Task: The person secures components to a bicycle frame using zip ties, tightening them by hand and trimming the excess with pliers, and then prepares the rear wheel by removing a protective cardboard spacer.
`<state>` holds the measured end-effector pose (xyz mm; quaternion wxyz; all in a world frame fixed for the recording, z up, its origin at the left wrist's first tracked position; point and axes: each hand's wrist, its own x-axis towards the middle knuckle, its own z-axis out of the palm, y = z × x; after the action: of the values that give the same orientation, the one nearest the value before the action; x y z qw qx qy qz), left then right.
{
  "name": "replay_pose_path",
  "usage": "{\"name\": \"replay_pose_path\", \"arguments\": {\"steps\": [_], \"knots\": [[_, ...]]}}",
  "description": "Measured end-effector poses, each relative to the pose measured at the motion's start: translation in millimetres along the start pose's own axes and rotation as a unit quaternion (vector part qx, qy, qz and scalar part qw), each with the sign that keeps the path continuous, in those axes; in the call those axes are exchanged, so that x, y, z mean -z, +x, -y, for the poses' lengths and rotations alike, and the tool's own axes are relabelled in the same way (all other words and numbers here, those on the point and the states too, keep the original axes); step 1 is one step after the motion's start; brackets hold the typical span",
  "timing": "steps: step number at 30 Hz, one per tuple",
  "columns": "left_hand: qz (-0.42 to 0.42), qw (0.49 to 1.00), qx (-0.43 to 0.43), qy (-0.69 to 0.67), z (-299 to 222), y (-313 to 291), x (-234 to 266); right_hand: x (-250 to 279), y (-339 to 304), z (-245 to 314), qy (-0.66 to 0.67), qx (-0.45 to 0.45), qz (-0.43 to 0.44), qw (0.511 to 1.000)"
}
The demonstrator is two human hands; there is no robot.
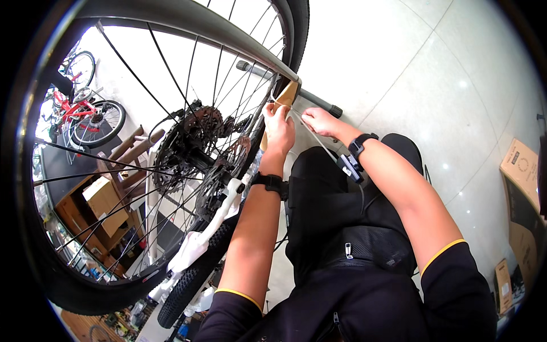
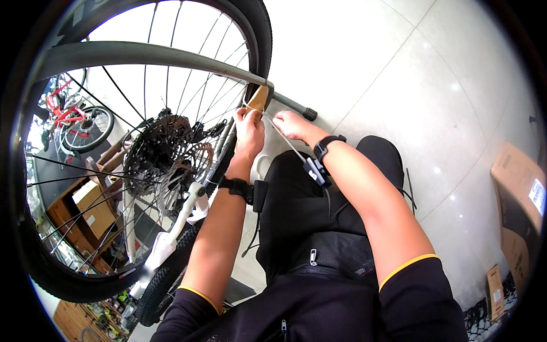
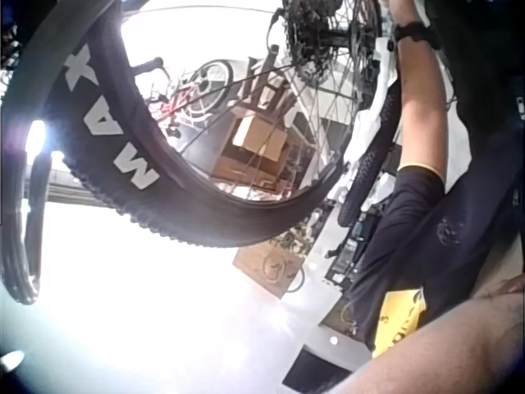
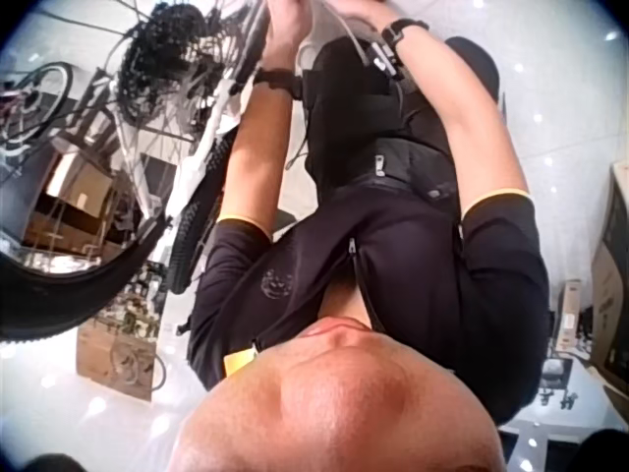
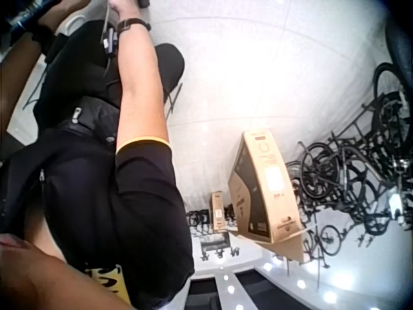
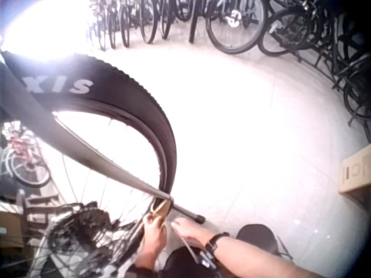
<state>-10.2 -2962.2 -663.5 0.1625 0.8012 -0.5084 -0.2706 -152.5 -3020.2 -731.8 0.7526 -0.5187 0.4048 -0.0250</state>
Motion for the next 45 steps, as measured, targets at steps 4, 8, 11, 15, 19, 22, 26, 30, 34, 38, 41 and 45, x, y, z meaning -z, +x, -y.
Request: {"name": "replay_pose_path", "arguments": {"steps": [4,8,11,15,19,22,26,30,34,38,41,45], "knots": [[-0.02,0.999,-0.042,0.008,8.4,-2.2,1.5,-8.8,16.9,20.3,-0.11,-0.043,-0.015,0.993],[0.01,0.999,-0.008,-0.035,4.9,-3.8,4.6,-21.5,23.3,24.4,-0.066,-0.153,-0.056,0.984],[0.016,0.999,0.007,-0.042,3.4,-5.7,3.9,-30.1,29.7,20.4,0.007,-0.167,-0.069,0.983],[0.008,0.999,-0.002,-0.031,2.2,-10.0,-0.1,-43.9,38.2,3.5,0.064,-0.139,-0.086,0.984],[-0.054,0.995,0.019,-0.079,5.2,-9.1,-0.5,-32.6,34.9,9.3,0.039,-0.149,-0.02,0.988],[-0.11,0.989,0.061,-0.075,-16.3,0.2,6.2,-24.3,29.5,15.9,-0.009,-0.165,-0.032,0.986],[-0.119,0.989,0.084,0.027,-20.9,14.8,8.0,-21.3,25.8,15.1,-0.042,-0.149,-0.054,0.987],[-0.181,0.978,0.093,0.047,-30.8,14.5,4.5,-21.2,19.7,23.5,-0.042,-0.176,-0.067,0.981],[-0.056,0.954,0.251,-0.154,-21.1,25.4,6.7,-25.0,22.6,16.4,-0.067,-0.168,-0.086,0.98],[-0.037,0.895,0.304,-0.324,-9.9,34.4,-2.7,-20.0,23.4,9.3,-0.087,-0.163,-0.082,0.979],[-0.101,0.899,0.292,-0.309,8.5,34.9,-16.1,-14.7,8.0,26.0,-0.149,-0.144,-0.071,0.976],[-0.12,0.895,0.313,-0.295,3.1,37.0,-19.6,-0.5,13.1,11.4,-0.174,-0.164,-0.06,0.969]]}}
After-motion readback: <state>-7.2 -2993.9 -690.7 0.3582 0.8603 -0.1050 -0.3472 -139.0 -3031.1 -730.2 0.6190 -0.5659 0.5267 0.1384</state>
